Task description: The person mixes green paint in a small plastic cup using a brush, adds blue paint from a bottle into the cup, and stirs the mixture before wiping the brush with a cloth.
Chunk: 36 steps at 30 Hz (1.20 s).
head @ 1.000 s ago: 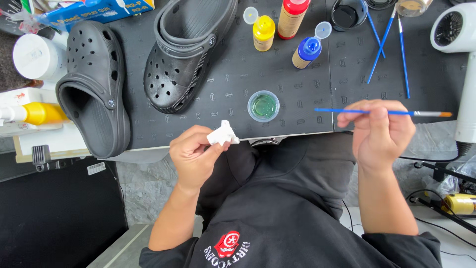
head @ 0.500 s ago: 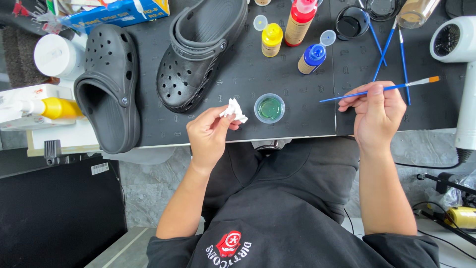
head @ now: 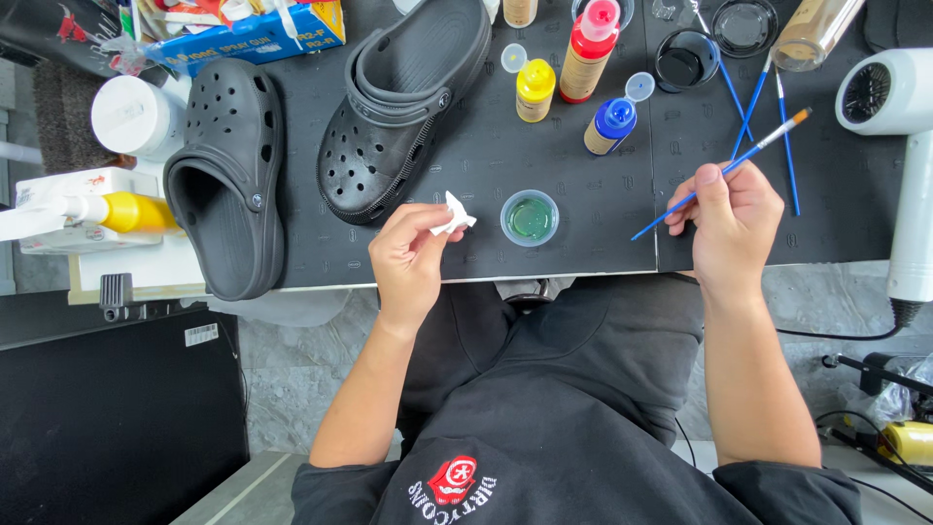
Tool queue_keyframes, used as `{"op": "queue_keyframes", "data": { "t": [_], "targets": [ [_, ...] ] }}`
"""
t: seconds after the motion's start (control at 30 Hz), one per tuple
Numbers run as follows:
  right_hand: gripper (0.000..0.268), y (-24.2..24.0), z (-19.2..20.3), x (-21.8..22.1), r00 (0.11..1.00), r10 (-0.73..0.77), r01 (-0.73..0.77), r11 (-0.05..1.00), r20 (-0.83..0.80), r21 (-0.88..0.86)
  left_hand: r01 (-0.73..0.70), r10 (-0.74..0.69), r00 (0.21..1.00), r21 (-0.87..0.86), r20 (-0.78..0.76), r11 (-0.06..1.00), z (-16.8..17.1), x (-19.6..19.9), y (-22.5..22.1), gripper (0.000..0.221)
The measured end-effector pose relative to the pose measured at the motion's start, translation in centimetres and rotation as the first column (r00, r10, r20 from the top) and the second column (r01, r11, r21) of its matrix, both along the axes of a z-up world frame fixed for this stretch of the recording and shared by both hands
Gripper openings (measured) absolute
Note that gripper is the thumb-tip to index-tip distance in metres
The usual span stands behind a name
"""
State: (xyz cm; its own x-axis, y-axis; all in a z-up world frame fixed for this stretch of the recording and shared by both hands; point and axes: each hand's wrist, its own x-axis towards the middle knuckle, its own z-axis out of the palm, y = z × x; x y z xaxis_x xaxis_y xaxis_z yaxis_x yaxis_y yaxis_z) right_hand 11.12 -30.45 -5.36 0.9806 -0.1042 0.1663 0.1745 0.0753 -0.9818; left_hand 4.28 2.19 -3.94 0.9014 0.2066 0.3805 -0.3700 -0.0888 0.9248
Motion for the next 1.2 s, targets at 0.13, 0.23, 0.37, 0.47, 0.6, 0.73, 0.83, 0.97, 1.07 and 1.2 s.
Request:
{"op": "queue_keyframes", "data": {
  "t": [0.13, 0.23, 0.37, 0.47, 0.6, 0.73, 0.83, 0.97, 1.07, 1.2],
  "targets": [
    [0.025, 1.1, 1.4, 0.2, 0.999, -0.027, 0.027, 1.000, -0.023, 0.002, -0.059, 0.060, 0.997, 0.025, -0.045, 0.998, 0.6, -1.2, 1.0, 0.011],
    [0.026, 0.4, 0.0, 0.2, 1.000, -0.020, 0.019, 0.998, 0.012, 0.064, -0.126, 0.128, 0.991, 0.049, -0.027, 0.991, 1.3, -2.0, 2.8, 0.011],
    [0.030, -0.7, -1.9, 0.2, 0.998, 0.011, -0.022, 0.980, 0.055, 0.199, -0.234, 0.226, 0.970, 0.087, 0.088, 0.968, 3.2, -2.6, 6.6, 0.015],
    [0.032, -0.9, -2.3, -0.2, 0.995, 0.028, -0.046, 0.978, 0.092, 0.205, -0.297, 0.290, 0.949, 0.040, 0.126, 0.954, 4.6, -1.4, 9.6, 0.017],
    [0.038, -0.9, -2.3, -0.5, 0.990, 0.035, -0.061, 0.981, 0.139, 0.186, -0.282, 0.289, 0.954, -0.083, 0.083, 0.956, 5.8, 2.0, 12.7, 0.023],
    [0.038, -0.8, -2.2, -0.5, 0.987, 0.048, -0.073, 0.985, 0.155, 0.158, -0.411, 0.400, 0.912, 0.198, 0.095, 0.890, 6.4, 3.8, 15.4, 0.017],
    [0.037, -0.8, -2.2, -0.3, 0.988, 0.061, -0.082, 0.985, 0.140, 0.150, -0.456, 0.449, 0.890, 0.199, 0.083, 0.868, 7.7, 5.7, 18.5, 0.010],
    [0.034, -0.8, -2.3, -0.4, 0.989, 0.063, -0.083, 0.984, 0.132, 0.158, -0.545, 0.501, 0.837, 0.238, 0.222, 0.804, 9.5, 8.7, 23.3, 0.013],
    [0.033, -0.7, -2.1, -0.4, 0.990, 0.049, -0.068, 0.986, 0.129, 0.149, -0.554, 0.498, 0.826, 0.220, 0.264, 0.803, 10.4, 11.4, 26.5, 0.016],
    [0.033, -0.5, -2.1, -0.5, 0.989, 0.051, -0.076, 0.981, 0.140, 0.176, -0.579, 0.578, 0.810, 0.288, 0.101, 0.762, 10.9, 14.6, 27.6, 0.011]
  ]
}}
